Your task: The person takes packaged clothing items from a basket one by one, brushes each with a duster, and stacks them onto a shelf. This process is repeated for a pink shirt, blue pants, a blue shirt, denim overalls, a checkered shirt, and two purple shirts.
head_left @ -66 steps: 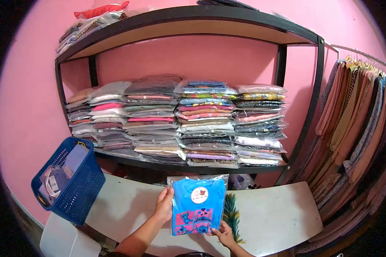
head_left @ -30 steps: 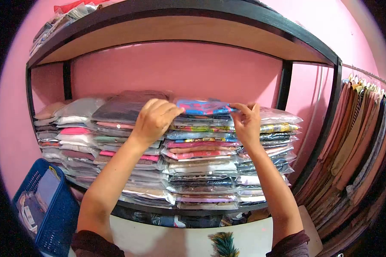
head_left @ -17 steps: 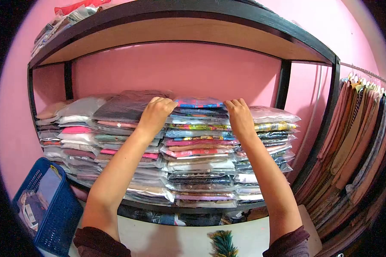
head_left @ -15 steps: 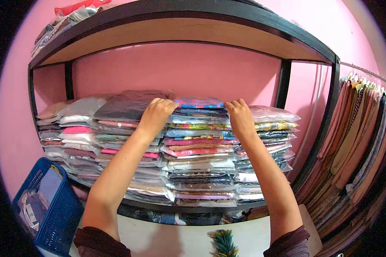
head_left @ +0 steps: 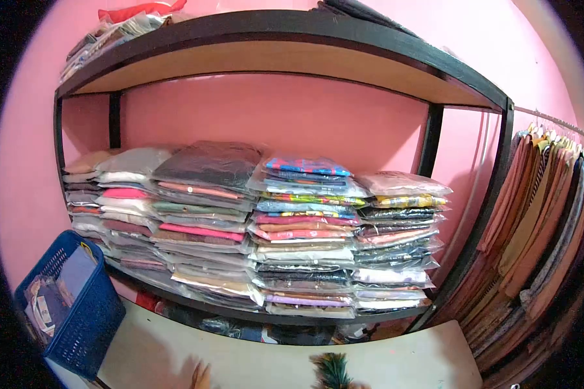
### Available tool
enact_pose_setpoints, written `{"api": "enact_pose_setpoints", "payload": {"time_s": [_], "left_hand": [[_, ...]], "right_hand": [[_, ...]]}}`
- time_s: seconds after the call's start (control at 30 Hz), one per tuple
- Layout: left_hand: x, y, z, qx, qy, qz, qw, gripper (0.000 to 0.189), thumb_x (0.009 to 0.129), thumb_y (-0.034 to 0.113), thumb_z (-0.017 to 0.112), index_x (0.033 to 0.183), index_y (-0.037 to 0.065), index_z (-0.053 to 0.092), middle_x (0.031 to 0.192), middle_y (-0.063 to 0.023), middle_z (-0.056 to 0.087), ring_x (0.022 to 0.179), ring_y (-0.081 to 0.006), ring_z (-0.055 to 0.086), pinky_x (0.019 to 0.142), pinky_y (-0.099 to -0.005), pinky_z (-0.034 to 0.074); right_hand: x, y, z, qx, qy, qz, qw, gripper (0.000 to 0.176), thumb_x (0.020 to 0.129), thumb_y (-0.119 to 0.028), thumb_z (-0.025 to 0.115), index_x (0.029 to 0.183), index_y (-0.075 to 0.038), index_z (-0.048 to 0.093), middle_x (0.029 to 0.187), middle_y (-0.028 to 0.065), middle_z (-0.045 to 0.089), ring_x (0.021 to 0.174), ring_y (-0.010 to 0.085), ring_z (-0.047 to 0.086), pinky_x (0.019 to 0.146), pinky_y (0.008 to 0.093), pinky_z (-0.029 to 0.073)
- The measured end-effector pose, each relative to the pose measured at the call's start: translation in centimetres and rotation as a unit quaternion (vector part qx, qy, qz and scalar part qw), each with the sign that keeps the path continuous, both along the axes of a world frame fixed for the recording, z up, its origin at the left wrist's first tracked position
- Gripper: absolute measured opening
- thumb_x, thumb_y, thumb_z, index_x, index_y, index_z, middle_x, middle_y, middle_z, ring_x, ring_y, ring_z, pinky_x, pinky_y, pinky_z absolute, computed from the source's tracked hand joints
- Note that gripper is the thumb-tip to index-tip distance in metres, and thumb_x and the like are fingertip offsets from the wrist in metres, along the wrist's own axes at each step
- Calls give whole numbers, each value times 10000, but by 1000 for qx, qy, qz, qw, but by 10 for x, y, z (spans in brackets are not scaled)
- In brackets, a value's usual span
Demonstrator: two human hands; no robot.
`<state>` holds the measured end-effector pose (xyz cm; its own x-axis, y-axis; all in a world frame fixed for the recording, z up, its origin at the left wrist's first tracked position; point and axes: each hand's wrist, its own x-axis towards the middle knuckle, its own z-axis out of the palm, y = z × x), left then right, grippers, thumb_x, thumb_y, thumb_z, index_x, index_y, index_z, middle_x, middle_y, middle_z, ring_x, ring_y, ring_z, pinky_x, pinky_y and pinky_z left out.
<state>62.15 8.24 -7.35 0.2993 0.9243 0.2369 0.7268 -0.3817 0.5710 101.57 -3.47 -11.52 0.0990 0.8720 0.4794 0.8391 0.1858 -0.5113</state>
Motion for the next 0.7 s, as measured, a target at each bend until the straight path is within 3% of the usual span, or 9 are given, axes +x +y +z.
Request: {"api": "enact_pose_setpoints", "payload": {"time_s": [0.13, 0.27, 0.3, 0.37, 0.43, 0.47, 0.53, 0.6, 0.7], "left_hand": [[-9, -78, -136, 14, 266, 150, 952, 801, 699, 445, 576, 1306, 103, 181, 1360, -178, 100, 1240, -386, 113, 970, -538, 116], [-18, -208, -179, -4, 532, 254, 808, 854, 716, 536, 524, 1349, 193, 64, 1399, -128, -13, 1265, -383, 4, 955, -592, 29], [-20, -237, -176, -4, 593, 275, 757, 867, 721, 558, 511, 1360, 215, 35, 1409, -115, -41, 1272, -382, -23, 951, -605, 7], [-4, -235, -92, -232, 280, 203, 909, 822, 759, 543, 465, 1358, 149, 64, 1404, -147, -7, 1265, -395, 51, 966, -580, 60], [14, -223, -27, -320, 335, 165, 871, 798, 775, 510, 466, 1351, 104, 91, 1392, -187, 11, 1252, -409, 90, 971, -545, 129], [8, -230, -40, -326, 335, 174, 866, 798, 775, 510, 466, 1351, 104, 91, 1392, -187, 11, 1252, -409, 90, 971, -545, 129], [-11, -229, -87, -246, 226, 185, 924, 976, 639, 628, 541, 1313, 21, 178, 1350, -275, 59, 1241, -446, 49, 969, -583, 61], [-27, -231, -121, -215, 156, 164, 950, 1128, 565, 776, 433, 1336, 44, 57, 1350, -289, -23, 1234, -472, -31, 928, -631, -17], [-24, -233, -120, -205, 208, 176, 940, 1107, 583, 749, 460, 1343, 74, 21, 1360, -264, -52, 1246, -439, -66, 949, -601, -28]], "right_hand": [[-8, -29, -3, -47, 27, 20, 998, 358, 761, -51, 495, 1115, -24, 447, 1051, 219, 483, 870, 396, 436, 748, 482, 350], [-18, -106, -15, -143, 72, 48, 986, 348, 770, -61, 485, 1115, -33, 447, 1017, 199, 509, 820, 383, 448, 708, 473, 351], [-11, -101, -60, -218, 282, 48, 933, 339, 785, -73, 476, 1121, -43, 445, 989, 174, 534, 790, 370, 460, 705, 463, 351], [10, -79, -125, -98, 147, 66, 982, 364, 823, -132, 438, 1169, -22, 413, 990, 192, 533, 802, 359, 467, 707, 460, 348], [5, -69, -79, -134, 70, 41, 988, 451, 722, -114, 486, 1157, -12, 427, 984, 213, 495, 842, 362, 441, 766, 450, 344], [-4, -70, -36, -117, -6, 32, 993, 529, 613, -81, 545, 1130, -15, 452, 970, 211, 472, 846, 363, 411, 766, 438, 338], [-2, -68, -44, -79, -29, 36, 996, 568, 641, -93, 520, 1192, -6, 416, 987, 208, 479, 826, 353, 413, 756, 434, 342], [4, -67, -52, -119, -45, 28, 991, 545, 666, -87, 503, 1197, -4, 414, 997, 205, 483, 827, 341, 419, 754, 405, 357], [2, -69, -55, -130, -43, 42, 990, 579, 650, -109, 518, 1216, -51, 410, 1035, 187, 485, 831, 335, 429, 783, 427, 352]]}}
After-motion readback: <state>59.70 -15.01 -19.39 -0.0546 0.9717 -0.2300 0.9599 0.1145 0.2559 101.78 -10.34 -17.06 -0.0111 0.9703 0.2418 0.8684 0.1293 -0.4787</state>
